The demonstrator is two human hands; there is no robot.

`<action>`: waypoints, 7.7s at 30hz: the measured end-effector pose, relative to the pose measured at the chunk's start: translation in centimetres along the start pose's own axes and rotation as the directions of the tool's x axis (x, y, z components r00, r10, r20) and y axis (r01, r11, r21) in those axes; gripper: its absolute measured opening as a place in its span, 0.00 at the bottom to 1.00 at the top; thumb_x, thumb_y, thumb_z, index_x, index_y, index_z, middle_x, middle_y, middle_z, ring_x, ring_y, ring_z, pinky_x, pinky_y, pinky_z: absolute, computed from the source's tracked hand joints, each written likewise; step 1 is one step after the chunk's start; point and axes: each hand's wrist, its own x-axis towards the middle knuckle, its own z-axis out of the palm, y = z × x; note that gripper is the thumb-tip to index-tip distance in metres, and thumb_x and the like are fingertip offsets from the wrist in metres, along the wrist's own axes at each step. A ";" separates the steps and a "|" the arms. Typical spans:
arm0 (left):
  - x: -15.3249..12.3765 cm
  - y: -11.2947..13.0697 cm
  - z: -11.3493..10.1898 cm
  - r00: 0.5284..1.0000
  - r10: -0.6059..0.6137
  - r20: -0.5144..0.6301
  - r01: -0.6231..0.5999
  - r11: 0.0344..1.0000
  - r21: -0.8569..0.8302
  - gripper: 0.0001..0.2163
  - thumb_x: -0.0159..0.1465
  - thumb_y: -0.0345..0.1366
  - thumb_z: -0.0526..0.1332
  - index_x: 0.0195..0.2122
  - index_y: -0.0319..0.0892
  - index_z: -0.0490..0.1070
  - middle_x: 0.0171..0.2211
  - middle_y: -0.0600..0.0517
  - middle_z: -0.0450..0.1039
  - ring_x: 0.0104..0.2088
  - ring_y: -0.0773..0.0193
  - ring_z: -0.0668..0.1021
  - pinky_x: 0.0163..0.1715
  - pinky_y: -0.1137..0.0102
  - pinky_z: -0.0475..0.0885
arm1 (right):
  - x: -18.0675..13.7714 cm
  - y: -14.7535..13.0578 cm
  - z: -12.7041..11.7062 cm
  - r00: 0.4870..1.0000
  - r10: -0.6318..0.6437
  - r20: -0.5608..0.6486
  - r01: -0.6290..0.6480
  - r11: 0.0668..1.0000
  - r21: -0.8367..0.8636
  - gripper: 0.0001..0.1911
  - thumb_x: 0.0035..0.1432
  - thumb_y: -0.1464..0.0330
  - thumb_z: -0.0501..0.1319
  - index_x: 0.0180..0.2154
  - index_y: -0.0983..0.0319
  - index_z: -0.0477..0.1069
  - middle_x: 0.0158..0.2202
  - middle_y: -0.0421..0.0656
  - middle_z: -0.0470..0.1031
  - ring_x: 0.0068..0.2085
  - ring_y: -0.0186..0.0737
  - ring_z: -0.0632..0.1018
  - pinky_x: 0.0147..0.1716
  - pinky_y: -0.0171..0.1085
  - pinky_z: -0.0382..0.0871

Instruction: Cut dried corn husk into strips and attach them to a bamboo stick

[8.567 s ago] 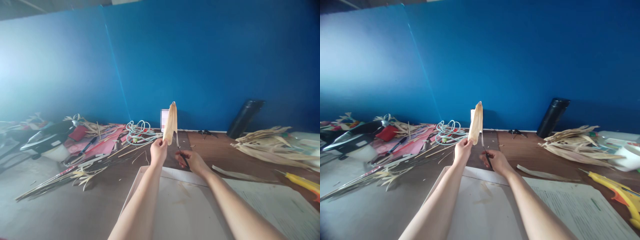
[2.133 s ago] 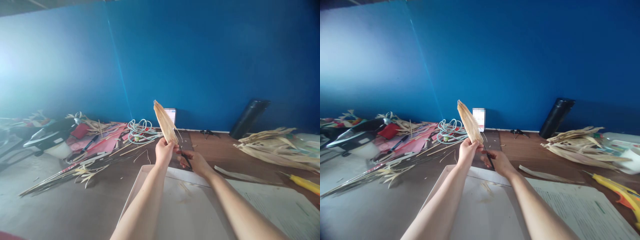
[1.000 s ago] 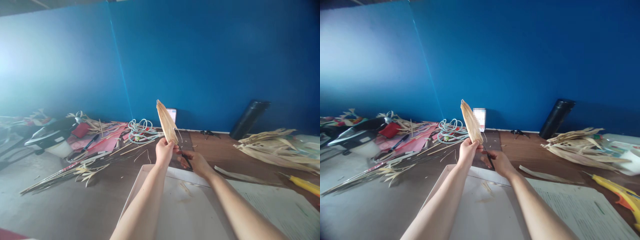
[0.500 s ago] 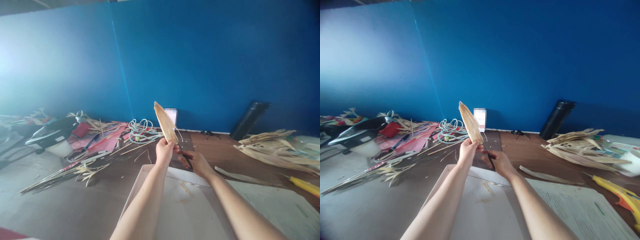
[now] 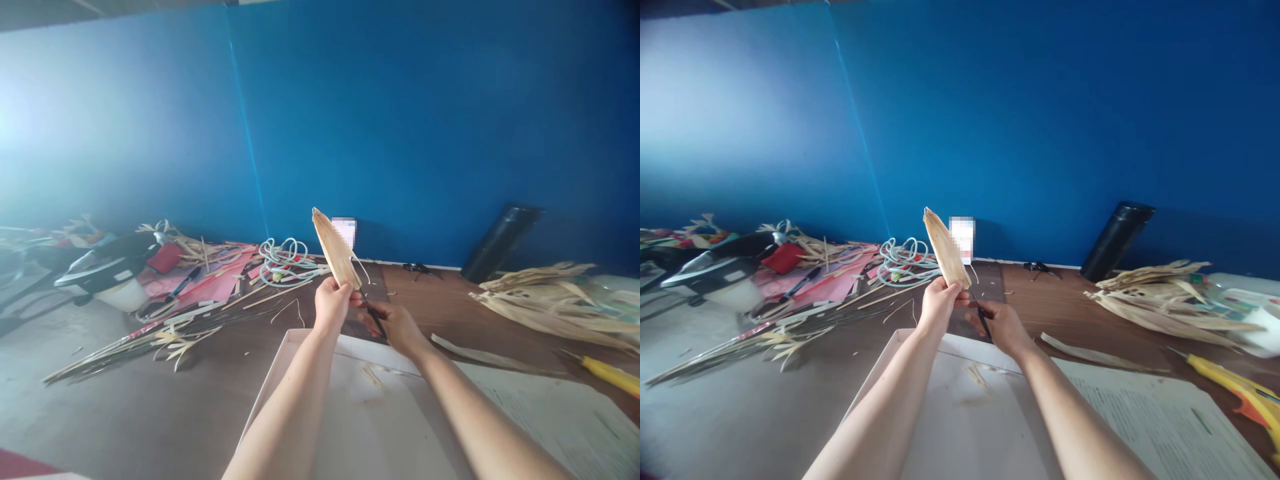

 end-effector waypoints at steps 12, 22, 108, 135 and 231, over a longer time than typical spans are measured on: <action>-0.2 -0.5 0.4 0.999 -0.018 0.035 0.016 0.999 0.049 0.08 0.52 0.36 0.61 0.31 0.37 0.70 0.24 0.49 0.73 0.23 0.65 0.76 0.22 0.72 0.72 | 0.2 0.2 0.0 0.997 -0.062 -0.045 0.059 0.996 -0.062 0.14 0.51 0.59 0.60 0.35 0.61 0.75 0.18 0.37 0.66 0.22 0.34 0.65 0.21 0.32 0.56; -0.1 -0.4 0.0 0.998 0.026 0.051 -0.033 0.988 0.149 0.11 0.51 0.38 0.61 0.34 0.39 0.73 0.27 0.50 0.74 0.26 0.64 0.75 0.24 0.72 0.70 | 0.1 -0.2 -0.1 0.996 -0.026 -0.084 0.017 0.995 -0.099 0.17 0.50 0.60 0.61 0.41 0.60 0.76 0.17 0.36 0.66 0.20 0.34 0.66 0.21 0.33 0.57; -1.0 0.4 0.3 0.989 0.131 0.064 -0.146 0.904 0.401 0.06 0.53 0.36 0.60 0.28 0.40 0.73 0.23 0.52 0.73 0.23 0.66 0.72 0.22 0.75 0.62 | 0.6 0.5 -0.9 0.989 0.034 -0.147 0.010 0.957 0.289 0.25 0.47 0.58 0.65 0.45 0.62 0.68 0.27 0.40 0.72 0.30 0.37 0.73 0.24 0.32 0.59; 1.2 -1.1 -1.1 0.962 0.069 -0.262 -0.049 0.995 0.084 0.15 0.49 0.44 0.63 0.31 0.37 0.73 0.20 0.55 0.68 0.19 0.72 0.67 0.20 0.75 0.61 | 0.3 -0.3 0.0 0.996 0.088 0.001 -0.087 0.977 0.192 0.23 0.47 0.53 0.63 0.39 0.63 0.70 0.26 0.41 0.73 0.28 0.36 0.74 0.23 0.32 0.63; 1.0 -0.8 -0.7 0.963 0.134 -0.233 -0.110 0.987 0.114 0.13 0.52 0.42 0.61 0.33 0.39 0.72 0.23 0.53 0.71 0.23 0.68 0.71 0.24 0.73 0.67 | -0.2 -0.8 1.0 0.991 0.130 -0.012 -0.129 0.988 0.081 0.20 0.45 0.60 0.65 0.40 0.64 0.74 0.17 0.35 0.67 0.21 0.33 0.68 0.23 0.33 0.61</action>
